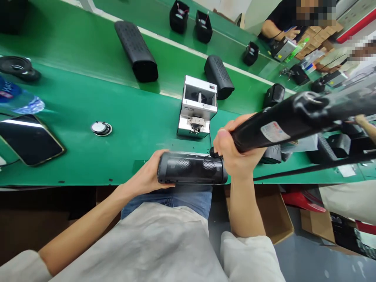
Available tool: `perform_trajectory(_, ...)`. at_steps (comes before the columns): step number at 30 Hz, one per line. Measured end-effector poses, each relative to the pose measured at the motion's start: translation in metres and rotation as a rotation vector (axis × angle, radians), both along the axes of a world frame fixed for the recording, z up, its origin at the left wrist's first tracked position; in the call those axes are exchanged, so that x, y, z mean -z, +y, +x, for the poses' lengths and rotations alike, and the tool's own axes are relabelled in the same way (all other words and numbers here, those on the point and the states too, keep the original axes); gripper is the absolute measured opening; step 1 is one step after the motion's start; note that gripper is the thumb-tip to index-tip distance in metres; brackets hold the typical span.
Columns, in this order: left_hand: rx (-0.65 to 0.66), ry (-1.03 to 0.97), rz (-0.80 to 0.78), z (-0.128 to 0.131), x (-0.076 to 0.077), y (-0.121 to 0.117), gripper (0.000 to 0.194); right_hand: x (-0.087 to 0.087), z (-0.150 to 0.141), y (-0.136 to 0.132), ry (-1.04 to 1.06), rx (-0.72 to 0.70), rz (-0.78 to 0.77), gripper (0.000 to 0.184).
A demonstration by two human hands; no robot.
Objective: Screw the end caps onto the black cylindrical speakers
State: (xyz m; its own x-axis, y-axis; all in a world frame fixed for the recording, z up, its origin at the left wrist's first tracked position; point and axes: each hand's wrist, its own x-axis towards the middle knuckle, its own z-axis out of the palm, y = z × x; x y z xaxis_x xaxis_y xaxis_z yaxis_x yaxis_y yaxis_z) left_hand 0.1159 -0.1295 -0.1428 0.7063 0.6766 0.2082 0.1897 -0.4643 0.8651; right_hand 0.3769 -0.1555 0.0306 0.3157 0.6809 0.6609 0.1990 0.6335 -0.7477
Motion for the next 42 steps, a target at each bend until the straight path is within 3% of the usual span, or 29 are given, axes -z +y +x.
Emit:
perform_trajectory(4,0.007,-0.003,0.038,0.001,-0.001,0.0,0.118,-0.002,0.005,0.0,-0.013,-0.042,-0.045,0.026)
perform_trajectory(7,0.002,-0.007,0.059,0.001,-0.003,-0.001,0.117,-0.024,0.009,0.001,-0.04,-0.085,-0.062,0.023)
perform_trajectory(11,0.006,-0.011,0.078,0.001,-0.002,-0.001,0.118,-0.059,0.004,0.022,0.014,0.079,0.187,0.024)
perform_trajectory(13,0.002,-0.012,0.078,0.001,-0.001,-0.001,0.119,-0.065,0.0,0.045,0.031,0.201,0.302,0.027)
perform_trajectory(15,-0.003,0.001,0.072,0.001,-0.002,-0.001,0.12,-0.061,-0.001,0.071,-0.02,0.292,0.305,0.034)
perform_trajectory(18,0.002,0.028,0.07,0.001,-0.003,-0.002,0.121,-0.04,0.001,0.103,-0.146,0.375,0.19,0.047)
perform_trajectory(23,0.002,0.024,0.072,0.0,-0.002,-0.002,0.123,-0.014,0.003,0.114,-0.067,0.318,0.053,0.064)
perform_trajectory(31,-0.001,0.027,0.03,-0.001,-0.002,-0.001,0.119,-0.034,0.0,0.097,-0.055,0.355,0.156,0.06)
perform_trajectory(38,-0.016,0.037,0.025,-0.001,-0.004,-0.002,0.121,-0.021,-0.001,0.109,-0.041,0.259,0.006,0.061)
perform_trajectory(42,-0.009,0.05,0.028,-0.001,-0.006,-0.003,0.121,-0.022,0.002,0.104,-0.023,0.286,0.047,0.06)
